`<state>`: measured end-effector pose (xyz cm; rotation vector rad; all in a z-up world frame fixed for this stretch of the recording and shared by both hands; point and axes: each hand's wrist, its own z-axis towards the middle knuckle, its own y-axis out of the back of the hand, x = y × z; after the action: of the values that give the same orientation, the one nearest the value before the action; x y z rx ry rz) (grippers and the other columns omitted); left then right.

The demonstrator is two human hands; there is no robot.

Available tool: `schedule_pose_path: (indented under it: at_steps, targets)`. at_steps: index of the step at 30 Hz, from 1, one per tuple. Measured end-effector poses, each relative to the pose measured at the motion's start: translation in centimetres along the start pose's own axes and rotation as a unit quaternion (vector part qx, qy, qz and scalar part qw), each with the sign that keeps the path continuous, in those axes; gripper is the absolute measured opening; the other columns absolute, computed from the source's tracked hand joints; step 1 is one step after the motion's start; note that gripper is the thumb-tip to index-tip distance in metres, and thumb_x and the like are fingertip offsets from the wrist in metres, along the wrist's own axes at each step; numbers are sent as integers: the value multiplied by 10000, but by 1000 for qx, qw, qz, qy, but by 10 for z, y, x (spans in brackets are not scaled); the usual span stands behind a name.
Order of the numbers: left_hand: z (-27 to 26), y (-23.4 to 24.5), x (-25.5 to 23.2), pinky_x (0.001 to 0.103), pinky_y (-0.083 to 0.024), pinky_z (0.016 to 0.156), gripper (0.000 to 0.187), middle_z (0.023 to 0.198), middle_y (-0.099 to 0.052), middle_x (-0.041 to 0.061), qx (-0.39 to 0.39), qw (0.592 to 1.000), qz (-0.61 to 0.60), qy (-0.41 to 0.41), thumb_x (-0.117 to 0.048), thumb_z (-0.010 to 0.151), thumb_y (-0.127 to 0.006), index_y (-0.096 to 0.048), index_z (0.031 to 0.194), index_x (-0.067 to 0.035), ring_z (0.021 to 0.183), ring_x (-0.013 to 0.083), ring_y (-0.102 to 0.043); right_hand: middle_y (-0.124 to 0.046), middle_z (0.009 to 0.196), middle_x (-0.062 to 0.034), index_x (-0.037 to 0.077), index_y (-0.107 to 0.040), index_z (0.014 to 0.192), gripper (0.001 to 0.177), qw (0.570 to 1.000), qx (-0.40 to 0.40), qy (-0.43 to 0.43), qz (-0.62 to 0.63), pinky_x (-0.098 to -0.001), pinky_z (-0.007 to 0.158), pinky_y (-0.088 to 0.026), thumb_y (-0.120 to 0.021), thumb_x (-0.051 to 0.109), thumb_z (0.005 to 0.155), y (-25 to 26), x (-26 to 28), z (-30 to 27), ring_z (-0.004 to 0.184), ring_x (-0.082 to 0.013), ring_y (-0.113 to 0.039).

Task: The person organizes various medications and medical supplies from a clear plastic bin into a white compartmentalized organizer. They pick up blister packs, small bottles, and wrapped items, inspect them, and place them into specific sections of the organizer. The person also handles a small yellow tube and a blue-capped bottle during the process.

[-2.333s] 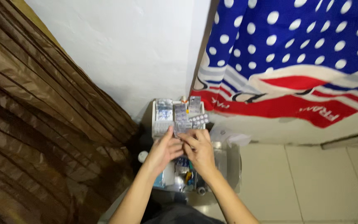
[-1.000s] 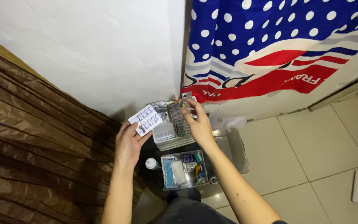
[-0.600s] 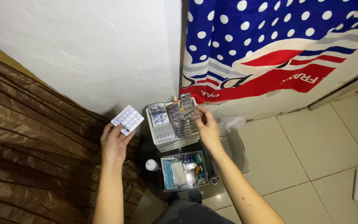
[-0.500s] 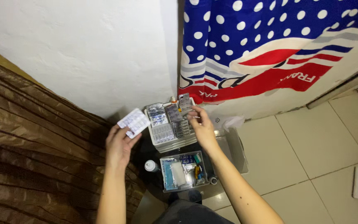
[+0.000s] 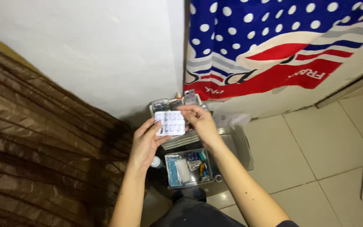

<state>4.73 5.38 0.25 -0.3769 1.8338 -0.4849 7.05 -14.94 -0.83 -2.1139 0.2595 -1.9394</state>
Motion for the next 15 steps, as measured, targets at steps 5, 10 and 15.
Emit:
schedule_pose_path:
  at_steps: [5,10,15]
  targets:
    - [-8,-3,-7,392,-631,854,287,1106,-692,93,56,996,-73,10,-97,1004,-592,-601,1262,29,983,217,-720,-728,934,-29,1,-710,1193,231,999,40,1,32,-225,694,-499,-648,105,997,0,23,-1,779,-74,-621]
    - [-15,-10,-16,384,-632,854,332,1127,-698,107,46,996,-70,-2,-104,1010,-576,-594,1305,46,984,216,-725,-733,943,-34,0,-707,1188,235,998,60,-7,11,-225,697,-501,-642,115,993,-6,42,0,778,-79,-623]
    - [-19,-20,-25,359,-660,782,376,1133,-722,127,-7,999,51,-8,-155,986,-584,-623,1326,-1,938,189,-736,-733,941,-43,-4,-703,1186,238,998,56,2,-17,-232,702,-514,-644,119,991,-3,43,1,789,-83,-640]
